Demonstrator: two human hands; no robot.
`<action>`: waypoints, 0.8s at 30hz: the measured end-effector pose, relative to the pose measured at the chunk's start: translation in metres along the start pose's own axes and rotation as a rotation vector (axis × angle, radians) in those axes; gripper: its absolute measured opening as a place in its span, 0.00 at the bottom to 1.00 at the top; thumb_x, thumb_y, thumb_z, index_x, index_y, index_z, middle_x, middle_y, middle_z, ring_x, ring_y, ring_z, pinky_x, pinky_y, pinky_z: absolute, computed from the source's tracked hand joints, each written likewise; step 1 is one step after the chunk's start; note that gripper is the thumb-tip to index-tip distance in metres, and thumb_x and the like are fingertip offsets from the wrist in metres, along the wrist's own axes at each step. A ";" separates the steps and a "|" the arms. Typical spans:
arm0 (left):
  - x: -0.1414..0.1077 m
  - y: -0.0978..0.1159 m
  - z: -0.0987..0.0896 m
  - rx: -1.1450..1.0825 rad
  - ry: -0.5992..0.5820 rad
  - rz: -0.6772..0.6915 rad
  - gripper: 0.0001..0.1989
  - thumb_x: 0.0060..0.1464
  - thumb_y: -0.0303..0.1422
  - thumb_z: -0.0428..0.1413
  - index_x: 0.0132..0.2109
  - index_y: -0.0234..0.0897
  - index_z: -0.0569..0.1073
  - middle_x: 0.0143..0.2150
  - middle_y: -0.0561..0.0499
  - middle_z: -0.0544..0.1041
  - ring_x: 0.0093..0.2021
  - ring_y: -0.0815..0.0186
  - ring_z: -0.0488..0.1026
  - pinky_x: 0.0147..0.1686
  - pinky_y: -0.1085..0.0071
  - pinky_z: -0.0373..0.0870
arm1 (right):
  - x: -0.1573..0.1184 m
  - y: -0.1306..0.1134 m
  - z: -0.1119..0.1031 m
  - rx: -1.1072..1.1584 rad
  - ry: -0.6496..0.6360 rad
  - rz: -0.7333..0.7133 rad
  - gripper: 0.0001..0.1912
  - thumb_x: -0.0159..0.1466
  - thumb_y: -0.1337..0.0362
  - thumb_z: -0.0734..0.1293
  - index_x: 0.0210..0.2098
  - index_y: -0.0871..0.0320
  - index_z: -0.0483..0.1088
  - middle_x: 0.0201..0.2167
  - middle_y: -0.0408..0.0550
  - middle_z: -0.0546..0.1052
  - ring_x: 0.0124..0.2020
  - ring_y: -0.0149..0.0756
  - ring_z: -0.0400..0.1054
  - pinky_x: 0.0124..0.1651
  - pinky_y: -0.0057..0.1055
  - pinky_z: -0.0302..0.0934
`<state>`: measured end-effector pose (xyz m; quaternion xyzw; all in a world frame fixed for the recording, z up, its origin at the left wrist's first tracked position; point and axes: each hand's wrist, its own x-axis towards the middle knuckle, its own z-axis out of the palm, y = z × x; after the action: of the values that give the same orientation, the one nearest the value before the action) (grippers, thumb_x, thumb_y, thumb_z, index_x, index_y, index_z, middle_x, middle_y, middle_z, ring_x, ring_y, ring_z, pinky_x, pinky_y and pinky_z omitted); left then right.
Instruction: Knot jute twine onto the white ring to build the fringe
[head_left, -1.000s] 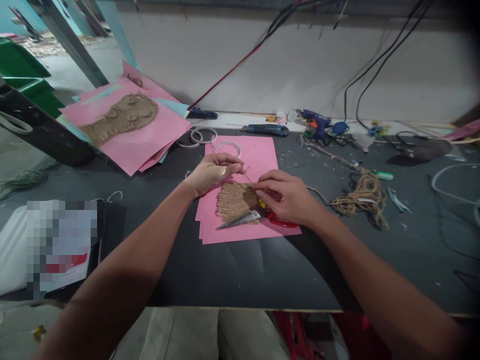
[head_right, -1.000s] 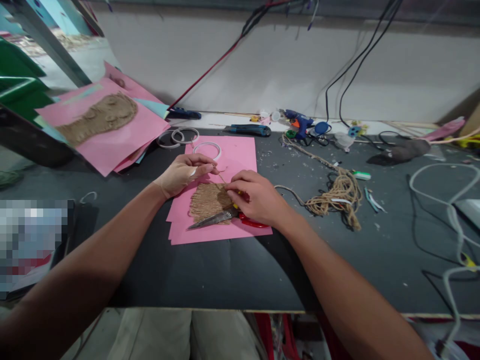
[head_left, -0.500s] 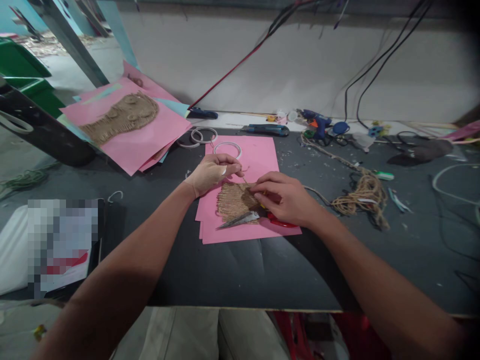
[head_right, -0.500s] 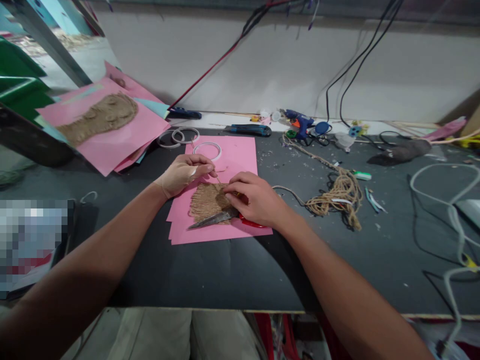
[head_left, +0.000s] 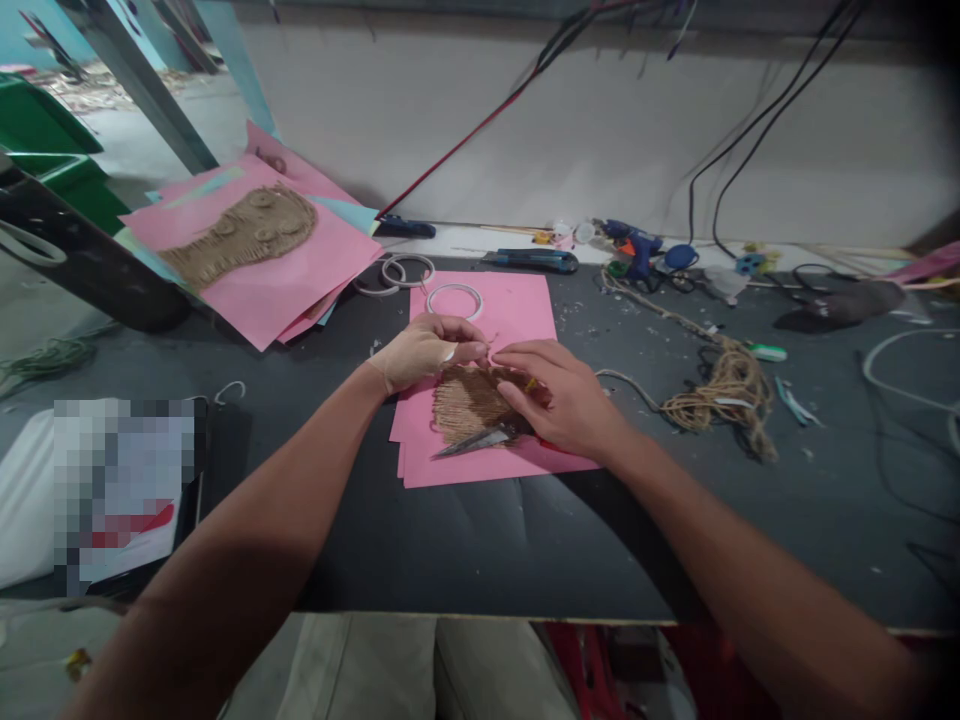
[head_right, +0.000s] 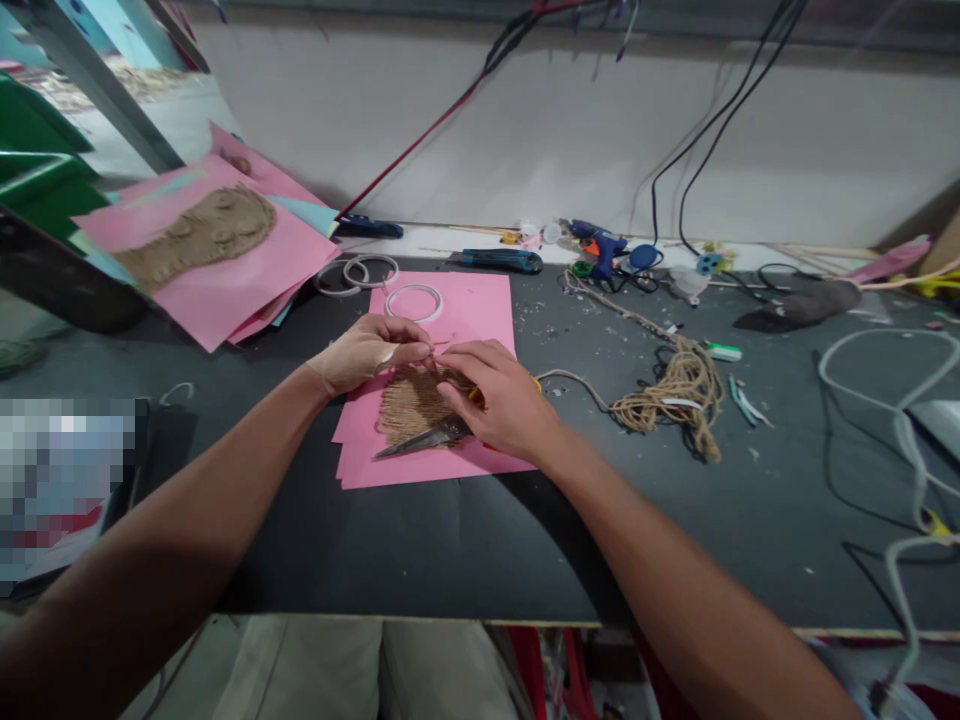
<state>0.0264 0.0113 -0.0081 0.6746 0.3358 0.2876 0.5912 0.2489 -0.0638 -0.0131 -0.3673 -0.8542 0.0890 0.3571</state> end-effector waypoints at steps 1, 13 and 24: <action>0.000 0.000 0.000 0.011 -0.003 0.001 0.11 0.54 0.38 0.64 0.37 0.33 0.80 0.36 0.46 0.81 0.36 0.66 0.76 0.40 0.69 0.71 | 0.000 -0.001 0.001 0.004 -0.005 0.006 0.14 0.69 0.65 0.66 0.54 0.54 0.71 0.52 0.53 0.77 0.55 0.45 0.70 0.57 0.48 0.67; 0.001 -0.003 -0.001 0.023 0.023 0.021 0.12 0.52 0.39 0.65 0.38 0.34 0.81 0.37 0.47 0.81 0.37 0.66 0.75 0.42 0.68 0.70 | 0.001 -0.003 0.003 -0.003 -0.037 0.031 0.16 0.69 0.64 0.65 0.56 0.54 0.69 0.55 0.56 0.76 0.57 0.47 0.69 0.59 0.52 0.67; 0.003 -0.007 -0.001 0.011 0.142 0.018 0.12 0.47 0.37 0.68 0.39 0.36 0.84 0.38 0.46 0.82 0.38 0.64 0.76 0.42 0.66 0.71 | 0.000 -0.003 0.002 0.035 -0.058 0.080 0.18 0.70 0.62 0.65 0.59 0.52 0.67 0.55 0.55 0.74 0.57 0.46 0.69 0.59 0.50 0.67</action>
<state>0.0266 0.0145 -0.0147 0.6588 0.3725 0.3382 0.5594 0.2455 -0.0657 -0.0130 -0.3922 -0.8470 0.1290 0.3347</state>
